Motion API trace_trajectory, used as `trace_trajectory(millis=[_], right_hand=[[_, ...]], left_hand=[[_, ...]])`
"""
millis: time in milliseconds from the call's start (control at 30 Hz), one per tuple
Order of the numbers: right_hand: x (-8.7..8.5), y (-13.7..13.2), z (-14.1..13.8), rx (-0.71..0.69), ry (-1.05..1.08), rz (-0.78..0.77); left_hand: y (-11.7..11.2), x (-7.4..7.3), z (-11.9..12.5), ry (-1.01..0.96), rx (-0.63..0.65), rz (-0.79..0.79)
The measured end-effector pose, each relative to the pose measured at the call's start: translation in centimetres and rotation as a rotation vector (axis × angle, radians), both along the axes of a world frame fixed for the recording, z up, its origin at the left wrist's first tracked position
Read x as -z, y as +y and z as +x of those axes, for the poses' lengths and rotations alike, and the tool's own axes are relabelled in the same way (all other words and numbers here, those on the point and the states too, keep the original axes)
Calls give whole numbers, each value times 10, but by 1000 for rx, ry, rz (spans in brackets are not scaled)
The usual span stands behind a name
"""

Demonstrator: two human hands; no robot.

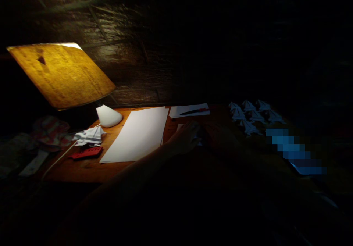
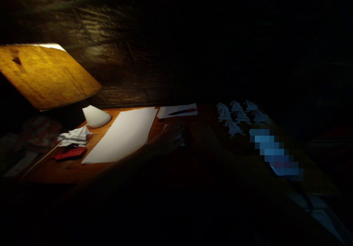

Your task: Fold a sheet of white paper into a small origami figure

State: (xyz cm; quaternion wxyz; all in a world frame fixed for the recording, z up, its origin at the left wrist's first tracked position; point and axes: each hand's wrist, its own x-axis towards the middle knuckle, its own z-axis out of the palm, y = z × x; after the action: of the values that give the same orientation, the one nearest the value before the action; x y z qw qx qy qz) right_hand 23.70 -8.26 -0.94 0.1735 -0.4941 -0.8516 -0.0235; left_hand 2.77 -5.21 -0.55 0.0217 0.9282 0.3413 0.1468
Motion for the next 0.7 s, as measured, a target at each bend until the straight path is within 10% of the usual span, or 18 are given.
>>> trace_trajectory(millis=[700], right_hand=[[-16, -3, 2, 80, -79, -13]], left_hand=[[-1, -10, -3, 15, -142, -9]])
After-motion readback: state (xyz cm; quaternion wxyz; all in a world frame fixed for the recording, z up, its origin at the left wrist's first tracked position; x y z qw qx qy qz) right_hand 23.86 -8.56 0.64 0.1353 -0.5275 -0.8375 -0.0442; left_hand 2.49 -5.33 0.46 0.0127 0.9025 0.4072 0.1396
